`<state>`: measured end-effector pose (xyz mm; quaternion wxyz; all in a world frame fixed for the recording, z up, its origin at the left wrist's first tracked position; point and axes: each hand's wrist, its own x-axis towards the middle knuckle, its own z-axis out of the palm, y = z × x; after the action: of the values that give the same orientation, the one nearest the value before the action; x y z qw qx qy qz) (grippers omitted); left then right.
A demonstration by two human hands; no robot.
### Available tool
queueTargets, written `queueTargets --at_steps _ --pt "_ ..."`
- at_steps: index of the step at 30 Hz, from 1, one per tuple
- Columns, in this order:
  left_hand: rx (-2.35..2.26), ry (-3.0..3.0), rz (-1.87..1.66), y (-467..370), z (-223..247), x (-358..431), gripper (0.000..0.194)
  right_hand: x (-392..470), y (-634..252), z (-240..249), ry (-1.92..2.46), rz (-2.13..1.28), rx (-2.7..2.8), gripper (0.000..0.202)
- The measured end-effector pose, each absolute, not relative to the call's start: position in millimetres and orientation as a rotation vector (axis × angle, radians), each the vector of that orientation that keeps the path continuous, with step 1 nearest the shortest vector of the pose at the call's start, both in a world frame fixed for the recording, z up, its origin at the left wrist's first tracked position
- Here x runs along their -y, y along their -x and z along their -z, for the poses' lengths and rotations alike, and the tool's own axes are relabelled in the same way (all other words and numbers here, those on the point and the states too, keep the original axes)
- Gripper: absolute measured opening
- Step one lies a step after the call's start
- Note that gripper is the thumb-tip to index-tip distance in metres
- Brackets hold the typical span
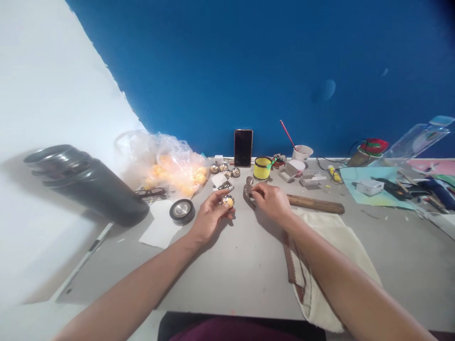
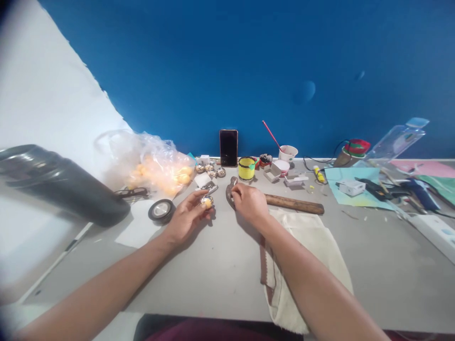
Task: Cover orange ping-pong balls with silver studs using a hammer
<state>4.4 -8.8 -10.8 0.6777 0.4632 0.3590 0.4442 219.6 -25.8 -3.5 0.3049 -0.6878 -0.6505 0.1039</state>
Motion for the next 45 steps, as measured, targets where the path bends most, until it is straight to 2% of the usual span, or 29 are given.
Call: queueTargets --at_steps 5,13,19,24,28,31,45 --pt "-0.810 -0.996 -0.974 -5 8 14 0.043 28 -216 6 1.803 -0.273 1.795 0.019" --pt "-0.795 -0.935 -0.892 -2 10 10 0.053 28 -216 7 1.791 -0.278 1.811 0.017" --pt "-0.865 -1.125 -0.915 -4 8 15 0.045 30 -212 3 1.808 -0.296 1.848 0.019" --pt "-0.950 -1.214 -0.950 -6 9 17 0.040 25 -206 -28 1.997 -0.354 2.051 0.021" --pt "-0.999 -1.200 -1.060 -5 10 14 0.038 3 -189 -69 1.996 -0.189 2.281 0.025" --pt "-1.045 -1.209 -1.115 -4 9 13 0.036 -21 -170 -81 1.944 -0.140 2.367 0.026" --pt "-1.091 -1.225 -1.195 -5 19 0 0.042 -77 -136 -45 2.081 -0.179 2.417 0.033"
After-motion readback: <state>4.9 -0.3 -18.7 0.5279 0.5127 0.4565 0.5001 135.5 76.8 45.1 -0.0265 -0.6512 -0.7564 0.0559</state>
